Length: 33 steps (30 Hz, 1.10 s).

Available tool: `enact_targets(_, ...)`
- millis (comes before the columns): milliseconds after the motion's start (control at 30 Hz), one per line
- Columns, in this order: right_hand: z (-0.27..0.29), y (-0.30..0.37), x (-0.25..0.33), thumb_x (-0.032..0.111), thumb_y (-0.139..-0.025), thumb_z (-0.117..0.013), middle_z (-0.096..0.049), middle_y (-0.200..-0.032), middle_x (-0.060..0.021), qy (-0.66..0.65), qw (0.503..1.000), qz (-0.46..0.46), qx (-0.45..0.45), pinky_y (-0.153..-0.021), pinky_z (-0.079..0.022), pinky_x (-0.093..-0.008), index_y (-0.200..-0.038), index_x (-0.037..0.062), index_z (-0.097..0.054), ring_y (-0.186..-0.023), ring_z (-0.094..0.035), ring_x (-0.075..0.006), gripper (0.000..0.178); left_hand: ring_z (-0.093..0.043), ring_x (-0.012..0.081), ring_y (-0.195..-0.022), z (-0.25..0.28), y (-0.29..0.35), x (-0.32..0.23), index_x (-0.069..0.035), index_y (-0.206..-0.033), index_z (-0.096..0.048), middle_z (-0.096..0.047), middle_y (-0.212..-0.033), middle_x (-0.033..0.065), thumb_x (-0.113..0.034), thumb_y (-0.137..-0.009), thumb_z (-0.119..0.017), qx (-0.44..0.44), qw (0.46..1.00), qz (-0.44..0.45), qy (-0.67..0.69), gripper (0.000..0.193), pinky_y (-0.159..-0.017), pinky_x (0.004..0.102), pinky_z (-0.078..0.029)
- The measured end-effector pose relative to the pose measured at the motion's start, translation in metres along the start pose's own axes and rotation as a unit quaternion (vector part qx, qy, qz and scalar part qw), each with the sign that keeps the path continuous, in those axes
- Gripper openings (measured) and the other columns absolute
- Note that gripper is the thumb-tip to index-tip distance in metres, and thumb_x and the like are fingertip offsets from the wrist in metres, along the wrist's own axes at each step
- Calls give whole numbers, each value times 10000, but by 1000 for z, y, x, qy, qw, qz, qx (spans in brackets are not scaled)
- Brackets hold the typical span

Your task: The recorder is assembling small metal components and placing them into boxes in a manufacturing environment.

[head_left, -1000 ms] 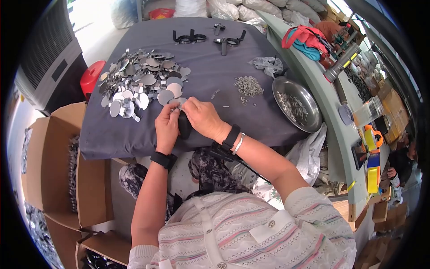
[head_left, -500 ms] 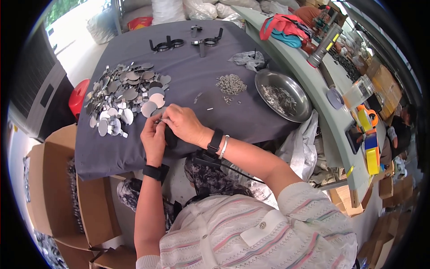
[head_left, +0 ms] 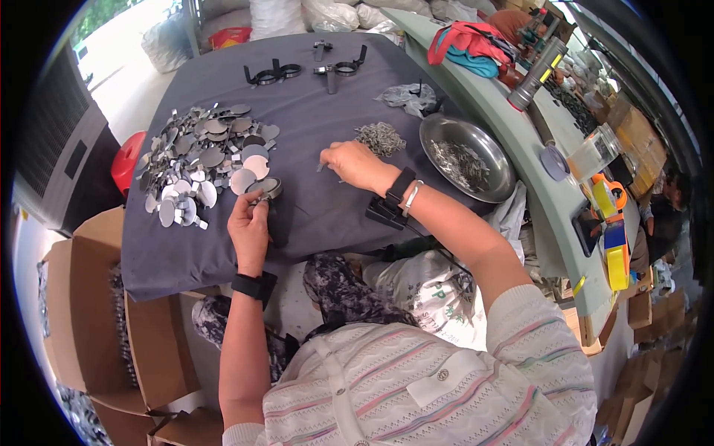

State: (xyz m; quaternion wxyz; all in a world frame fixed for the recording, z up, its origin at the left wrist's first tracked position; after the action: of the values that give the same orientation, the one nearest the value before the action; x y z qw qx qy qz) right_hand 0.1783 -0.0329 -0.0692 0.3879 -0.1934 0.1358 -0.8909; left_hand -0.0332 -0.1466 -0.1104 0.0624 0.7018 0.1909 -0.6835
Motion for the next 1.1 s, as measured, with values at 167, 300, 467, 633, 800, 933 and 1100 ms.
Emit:
enact_targets(167, -12, -14, 13, 66, -753, -566, -559, -742, -127, 171, 970, 148, 88, -628, -502, -407, -784, 20, -571, -725, -618, -314, 56, -373, 15, -441, 1, 0, 2, -32, -1018, -622, -462, -578, -58, -54, -881, -545, 2, 1000, 4, 6, 158, -363, 198, -321)
enact_targets(300, -13, -16, 18, 84, -768, -547, -559, -743, -127, 222, 938, 241, 108, -594, -510, -386, -764, 0, -554, -702, -624, -291, 84, -378, 16, -438, 0, 1, 0, -33, -1016, -623, -472, -580, -56, -58, -881, -550, 12, 1000, 7, 10, 156, -363, 199, -314)
enact_targets(467, -12, -18, 15, 78, -775, -544, -558, -761, -131, 197, 940, 261, 100, -603, -510, -395, -771, 0, -542, -676, -614, -299, 78, -381, 16, -442, 2, 0, 1, -35, -1020, -619, -471, -580, -57, -53, -881, -550, 12, 1000, 14, 3, 157, -370, 199, -322)
enact_targets(633, -8, -15, 8, 52, -777, -552, -590, -740, -151, 119, 983, 135, 45, -647, -502, -438, -747, -4, -533, -716, -620, -352, 67, -388, 14, -454, -1, 0, -1, -46, -1028, -614, -473, -586, -59, -50, -881, -547, 20, 999, 25, 25, 162, -374, 196, -333)
enact_targets(800, 5, -14, 45, 28, -725, -587, -625, -687, -144, -233, 972, -30, -11, -566, -494, -350, -779, -9, -570, -603, -622, -261, 68, -387, 19, -435, 2, 0, -1, -44, -1010, -604, -487, -582, -53, -52, -880, -547, 13, 1000, 18, 10, 143, -369, 199, -325)
enact_targets(933, -20, -11, 62, -20, -756, -594, -578, -623, -41, -474, 864, -168, 12, -382, -388, -236, -793, -22, -571, -413, -515, -86, 44, -394, 19, -429, -2, -2, -1, -44, -998, -602, -496, -578, -49, -45, -873, -544, 5, 1000, 29, 10, 138, -366, 201, -318)
enact_targets(1100, -47, -2, 82, -16, -820, -587, -588, -676, -58, -635, 728, -257, -7, -383, -351, -200, -872, -14, -557, -454, -511, -78, 60, -412, 20, -430, -3, -1, 0, -45, -986, -599, -513, -584, -39, -28, -865, -528, -2, 1000, 14, 11, 141, -364, 209, -313)
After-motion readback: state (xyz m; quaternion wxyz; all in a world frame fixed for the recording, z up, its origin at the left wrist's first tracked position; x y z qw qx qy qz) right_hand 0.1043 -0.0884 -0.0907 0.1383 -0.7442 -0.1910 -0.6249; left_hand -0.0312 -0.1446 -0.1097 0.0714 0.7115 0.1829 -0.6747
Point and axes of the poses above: each hand's wrist, its own y-axis away from the middle knuckle, its own z-axis out of the back of the hand, x = y × z, the point moved 3 cm from there along -y, towards the middle knuckle
